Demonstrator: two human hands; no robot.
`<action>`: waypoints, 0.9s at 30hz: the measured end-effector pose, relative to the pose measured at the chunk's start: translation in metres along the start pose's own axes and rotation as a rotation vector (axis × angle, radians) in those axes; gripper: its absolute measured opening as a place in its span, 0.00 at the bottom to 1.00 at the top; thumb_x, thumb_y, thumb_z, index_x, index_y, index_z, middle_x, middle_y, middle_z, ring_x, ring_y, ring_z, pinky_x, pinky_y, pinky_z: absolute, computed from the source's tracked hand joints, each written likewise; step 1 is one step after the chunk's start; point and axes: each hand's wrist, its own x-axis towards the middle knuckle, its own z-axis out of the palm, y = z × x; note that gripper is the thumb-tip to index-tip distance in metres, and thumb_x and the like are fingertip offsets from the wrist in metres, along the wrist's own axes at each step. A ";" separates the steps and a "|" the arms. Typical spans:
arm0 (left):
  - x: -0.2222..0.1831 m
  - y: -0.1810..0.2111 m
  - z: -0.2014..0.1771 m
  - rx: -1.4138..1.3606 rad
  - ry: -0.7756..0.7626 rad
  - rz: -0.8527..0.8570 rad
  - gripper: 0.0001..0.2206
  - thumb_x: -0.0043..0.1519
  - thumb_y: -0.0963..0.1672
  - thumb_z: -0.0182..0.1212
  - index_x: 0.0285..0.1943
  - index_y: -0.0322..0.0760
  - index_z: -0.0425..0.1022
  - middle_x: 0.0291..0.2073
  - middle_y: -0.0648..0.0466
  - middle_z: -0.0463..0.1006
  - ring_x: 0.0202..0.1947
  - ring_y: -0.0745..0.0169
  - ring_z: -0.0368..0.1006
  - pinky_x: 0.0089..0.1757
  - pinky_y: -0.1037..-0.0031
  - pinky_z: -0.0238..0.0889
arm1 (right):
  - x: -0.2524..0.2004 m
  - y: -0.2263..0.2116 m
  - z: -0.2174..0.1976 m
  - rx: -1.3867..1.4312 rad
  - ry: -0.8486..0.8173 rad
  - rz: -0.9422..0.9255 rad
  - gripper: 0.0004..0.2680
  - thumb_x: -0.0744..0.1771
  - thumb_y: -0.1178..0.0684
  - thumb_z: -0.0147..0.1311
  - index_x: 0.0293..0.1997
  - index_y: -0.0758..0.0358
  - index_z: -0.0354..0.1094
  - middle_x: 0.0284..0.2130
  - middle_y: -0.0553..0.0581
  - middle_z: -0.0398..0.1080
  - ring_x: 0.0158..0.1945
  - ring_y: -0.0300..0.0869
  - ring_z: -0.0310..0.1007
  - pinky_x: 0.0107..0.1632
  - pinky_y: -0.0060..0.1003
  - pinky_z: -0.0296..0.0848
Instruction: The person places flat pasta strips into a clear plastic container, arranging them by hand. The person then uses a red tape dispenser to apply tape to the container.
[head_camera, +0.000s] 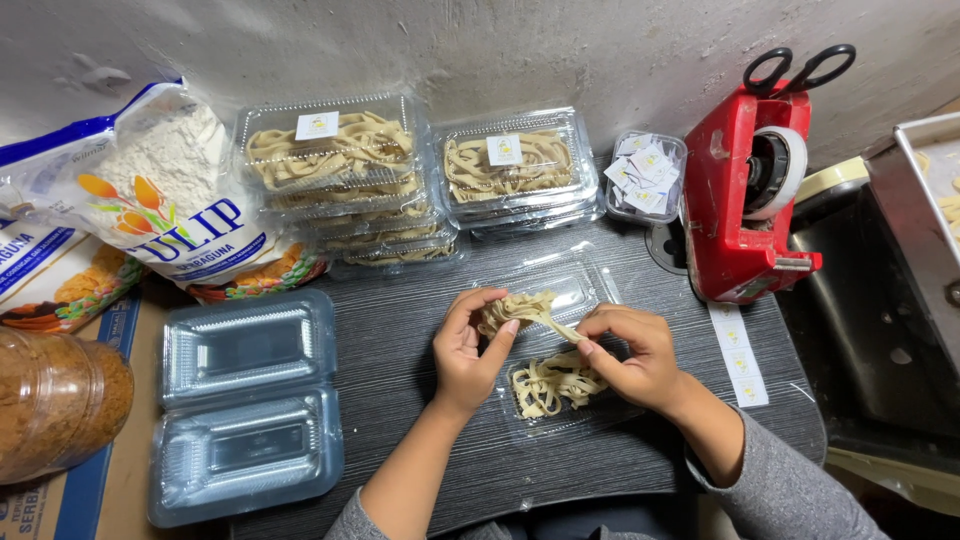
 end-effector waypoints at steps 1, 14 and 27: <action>0.001 0.001 0.000 0.000 0.000 0.000 0.15 0.54 0.34 0.65 0.50 0.22 0.74 0.41 0.44 0.76 0.42 0.61 0.73 0.43 0.70 0.71 | 0.002 -0.004 0.001 0.000 0.000 0.000 0.04 0.62 0.60 0.57 0.25 0.65 0.74 0.12 0.56 0.68 0.18 0.48 0.68 0.29 0.39 0.72; -0.001 0.000 0.002 0.228 -0.081 0.249 0.15 0.56 0.36 0.64 0.52 0.27 0.70 0.42 0.46 0.76 0.41 0.54 0.75 0.38 0.70 0.73 | 0.007 -0.012 0.000 0.168 -0.031 -0.136 0.06 0.63 0.60 0.56 0.23 0.68 0.73 0.12 0.55 0.67 0.17 0.47 0.67 0.25 0.38 0.69; 0.003 0.007 0.005 0.368 -0.187 0.461 0.15 0.54 0.34 0.63 0.49 0.31 0.75 0.41 0.48 0.79 0.40 0.49 0.76 0.39 0.64 0.73 | -0.004 0.008 -0.005 0.394 0.119 -0.016 0.06 0.63 0.61 0.53 0.25 0.73 0.69 0.10 0.56 0.63 0.20 0.43 0.63 0.27 0.35 0.66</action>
